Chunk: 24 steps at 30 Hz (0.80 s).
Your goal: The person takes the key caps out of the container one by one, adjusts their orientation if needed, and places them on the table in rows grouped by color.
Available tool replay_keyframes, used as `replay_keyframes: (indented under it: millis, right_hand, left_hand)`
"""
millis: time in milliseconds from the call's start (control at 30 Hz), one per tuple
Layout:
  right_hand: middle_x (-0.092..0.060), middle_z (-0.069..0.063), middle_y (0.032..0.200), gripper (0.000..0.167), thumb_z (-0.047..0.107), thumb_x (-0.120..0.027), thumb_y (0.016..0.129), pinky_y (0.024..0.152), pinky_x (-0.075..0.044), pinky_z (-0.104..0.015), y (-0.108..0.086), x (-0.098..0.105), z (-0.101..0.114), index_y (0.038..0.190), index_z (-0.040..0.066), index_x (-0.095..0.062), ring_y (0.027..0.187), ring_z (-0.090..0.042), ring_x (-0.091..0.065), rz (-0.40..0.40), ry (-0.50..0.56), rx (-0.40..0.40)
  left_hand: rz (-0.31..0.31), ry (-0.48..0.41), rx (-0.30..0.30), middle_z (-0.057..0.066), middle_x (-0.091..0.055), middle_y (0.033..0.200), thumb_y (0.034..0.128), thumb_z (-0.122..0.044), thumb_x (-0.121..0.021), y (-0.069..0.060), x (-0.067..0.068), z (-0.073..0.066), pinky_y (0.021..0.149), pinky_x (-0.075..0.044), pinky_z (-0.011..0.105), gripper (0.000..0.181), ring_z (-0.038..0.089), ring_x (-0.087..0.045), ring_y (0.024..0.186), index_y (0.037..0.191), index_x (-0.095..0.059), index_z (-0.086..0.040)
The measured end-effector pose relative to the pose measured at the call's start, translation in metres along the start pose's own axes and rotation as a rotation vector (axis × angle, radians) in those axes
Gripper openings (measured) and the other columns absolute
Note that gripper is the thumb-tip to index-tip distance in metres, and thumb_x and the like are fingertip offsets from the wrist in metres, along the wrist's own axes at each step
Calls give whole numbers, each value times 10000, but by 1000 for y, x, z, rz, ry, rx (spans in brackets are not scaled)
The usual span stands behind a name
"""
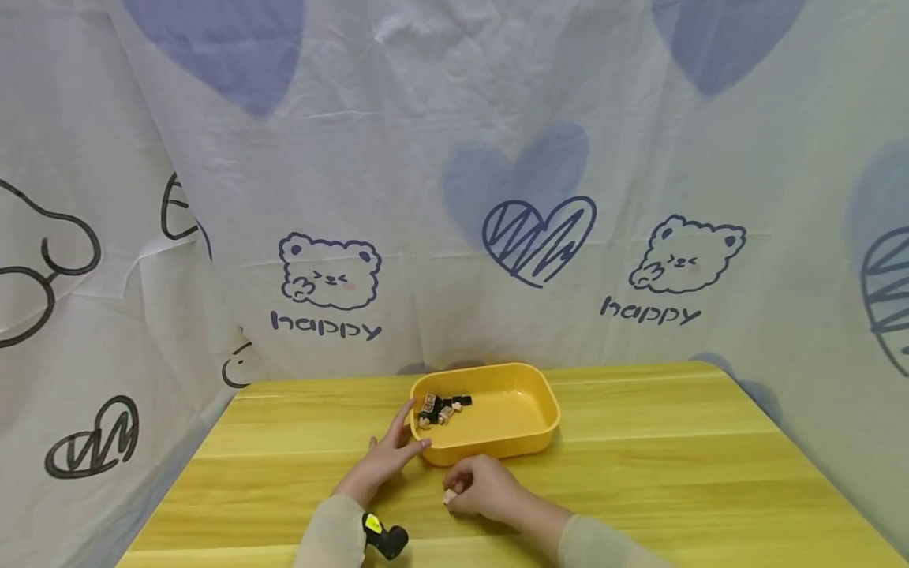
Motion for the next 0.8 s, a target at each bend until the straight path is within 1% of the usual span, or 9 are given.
replay_keyframes:
  millis: [167,300,433,600,800]
  right_hand:
    - [-617,39,745,226,-22,-773,707,636,-467,-234,-1,3,1,911,72,-747,692,-83,-540,33,13,24]
    - [-632,58,751,204,7,-781,744,641,-477,-229,1,4,0,933,82,-769,698,-71,-550,54,8,31]
    - [-657,86,757,135,70,-790,786,659,-491,-235,2,4,-1,919,95,-781,708,-58,-571,61,-7,25]
    - [-660,90,755,86,103,-802,798,681,-494,-254,1,4,-2,880,99,-778,715,-58,-572,30,-22,26]
    - [-648,66,730,136,26,-825,743,670,-494,-251,-1,4,-2,828,95,-744,692,-73,-573,-14,-2,28]
  left_hand:
    - [4,3,-2,295,-366,1477,938,-363,-652,1,0,0,1089,161,636,802,444,-292,1389,1570,-165,-274]
    - [3,8,-5,292,-374,1473,940,-361,-649,1,1,0,1089,164,635,798,442,-296,1388,1569,-166,-271]
    - [3,6,-8,287,-382,1471,932,-378,-655,1,1,0,1089,161,636,807,440,-301,1386,1569,-170,-278]
    - [0,1,-7,288,-378,1472,927,-386,-660,1,1,-1,1089,161,636,811,444,-299,1385,1568,-173,-285]
    - [-2,1,-4,286,-375,1474,928,-378,-661,0,1,-1,1091,160,634,812,458,-294,1382,1569,-172,-282]
Point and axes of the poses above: each hand's wrist, its own y-axis towards the middle knuckle, its own x-axis out of the back of the hand, z = x × y, the point moved 1 cm from there along y, towards the middle knuckle
